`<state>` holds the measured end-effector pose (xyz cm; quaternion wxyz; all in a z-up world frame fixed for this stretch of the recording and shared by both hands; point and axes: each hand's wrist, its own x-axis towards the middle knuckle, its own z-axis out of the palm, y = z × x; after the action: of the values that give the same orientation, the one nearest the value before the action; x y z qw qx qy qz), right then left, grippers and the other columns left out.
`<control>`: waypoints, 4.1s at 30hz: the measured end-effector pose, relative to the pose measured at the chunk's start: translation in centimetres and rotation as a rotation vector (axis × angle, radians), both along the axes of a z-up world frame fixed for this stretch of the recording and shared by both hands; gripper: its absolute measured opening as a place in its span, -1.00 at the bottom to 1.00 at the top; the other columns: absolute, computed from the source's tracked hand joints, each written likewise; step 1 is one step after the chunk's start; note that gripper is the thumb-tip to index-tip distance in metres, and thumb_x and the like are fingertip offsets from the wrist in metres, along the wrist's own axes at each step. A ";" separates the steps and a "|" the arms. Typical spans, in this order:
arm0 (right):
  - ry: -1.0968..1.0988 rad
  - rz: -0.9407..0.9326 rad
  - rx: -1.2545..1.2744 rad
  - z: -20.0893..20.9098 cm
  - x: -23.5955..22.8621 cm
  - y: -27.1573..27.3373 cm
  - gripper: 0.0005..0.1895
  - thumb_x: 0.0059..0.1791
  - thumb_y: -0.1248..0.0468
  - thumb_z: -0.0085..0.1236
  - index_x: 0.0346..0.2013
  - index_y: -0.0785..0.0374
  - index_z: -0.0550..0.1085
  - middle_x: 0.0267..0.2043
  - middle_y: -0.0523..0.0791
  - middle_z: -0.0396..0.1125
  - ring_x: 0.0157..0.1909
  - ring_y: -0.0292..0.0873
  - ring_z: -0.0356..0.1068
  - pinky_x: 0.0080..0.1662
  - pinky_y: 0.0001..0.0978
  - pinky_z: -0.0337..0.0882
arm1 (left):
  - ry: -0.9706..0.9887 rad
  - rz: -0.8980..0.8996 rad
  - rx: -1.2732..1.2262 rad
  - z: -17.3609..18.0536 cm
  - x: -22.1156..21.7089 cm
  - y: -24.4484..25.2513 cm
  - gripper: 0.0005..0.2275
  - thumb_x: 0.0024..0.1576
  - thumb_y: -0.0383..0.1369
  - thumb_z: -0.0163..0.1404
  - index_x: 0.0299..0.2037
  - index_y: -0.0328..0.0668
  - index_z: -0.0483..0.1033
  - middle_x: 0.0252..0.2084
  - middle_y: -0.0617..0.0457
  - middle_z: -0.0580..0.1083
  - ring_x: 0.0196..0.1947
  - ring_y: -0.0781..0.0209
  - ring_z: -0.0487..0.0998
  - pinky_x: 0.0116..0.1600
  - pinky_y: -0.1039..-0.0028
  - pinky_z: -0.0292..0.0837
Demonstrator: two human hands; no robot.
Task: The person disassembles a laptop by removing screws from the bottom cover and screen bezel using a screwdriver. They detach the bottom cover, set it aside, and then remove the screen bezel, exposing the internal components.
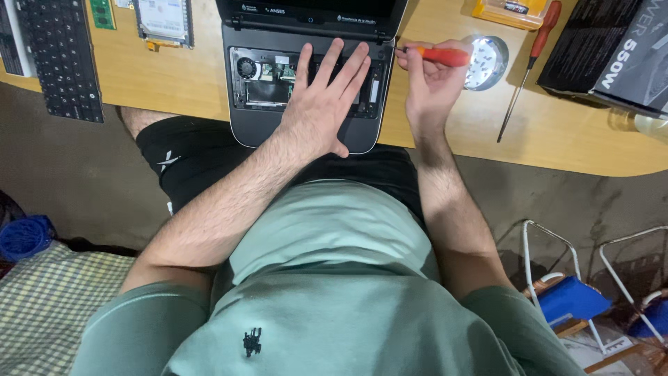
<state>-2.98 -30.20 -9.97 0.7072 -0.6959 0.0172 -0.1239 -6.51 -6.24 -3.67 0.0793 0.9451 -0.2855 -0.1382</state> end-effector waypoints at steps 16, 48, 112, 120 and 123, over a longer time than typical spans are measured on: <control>0.231 0.135 -0.531 6.7 2.8 0.6 -0.57 0.33 0.34 0.46 -0.01 0.21 0.25 -0.26 -0.03 0.42 -0.21 -0.09 0.75 -0.15 -0.37 0.76 | -0.045 -0.005 0.015 -0.5 -0.2 0.2 0.65 -0.46 0.41 0.52 0.95 -0.25 0.08 0.99 -0.07 -0.09 0.92 -0.38 -0.07 0.83 -0.59 -0.25; 0.368 0.028 0.025 1.2 1.3 -1.4 -0.65 0.30 0.24 0.41 0.02 0.15 0.31 0.06 0.18 0.72 0.03 0.11 0.89 -0.04 -0.22 0.89 | 0.013 -0.014 -0.070 0.0 0.1 0.9 0.65 -0.42 0.32 0.59 0.95 -0.34 0.03 0.98 -0.11 -0.16 0.93 -0.42 -0.15 0.83 -0.60 -0.29; 0.511 0.316 -0.401 1.4 -0.1 -1.6 -0.74 0.41 0.29 0.00 0.34 0.24 0.55 0.00 -0.08 0.58 -0.39 -0.34 0.34 -0.37 -0.42 0.39 | -0.251 0.699 -0.718 -8.0 -2.7 13.4 -0.43 0.77 -0.14 0.08 0.85 -0.09 0.10 0.83 -0.09 0.27 0.75 -0.20 0.32 0.82 -0.08 0.34; 0.700 0.260 -0.081 2.8 0.2 -1.2 -0.72 0.32 0.48 -0.12 0.19 0.21 0.55 -0.23 -0.18 0.43 -0.48 -0.43 0.17 -0.48 -0.54 0.05 | -0.256 0.737 -0.674 -8.1 -2.7 13.1 -0.39 0.76 0.05 -0.05 0.83 -0.13 0.12 0.81 -0.13 0.27 0.75 -0.22 0.30 0.81 -0.13 0.34; 0.683 0.273 -0.125 3.4 -0.5 -1.6 -0.86 0.43 0.25 0.08 0.13 0.19 0.57 -0.33 -0.25 0.39 -0.53 -0.44 0.15 -0.50 -0.53 0.06 | -0.261 0.728 -0.685 -7.7 -2.8 13.1 -0.43 0.76 -0.06 0.01 0.82 -0.13 0.14 0.81 -0.13 0.28 0.75 -0.24 0.31 0.82 -0.10 0.29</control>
<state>-3.44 -31.84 -6.60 0.6268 -0.7350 0.1514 0.2099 -9.30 6.83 -11.35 0.3910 0.9123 0.0258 0.1190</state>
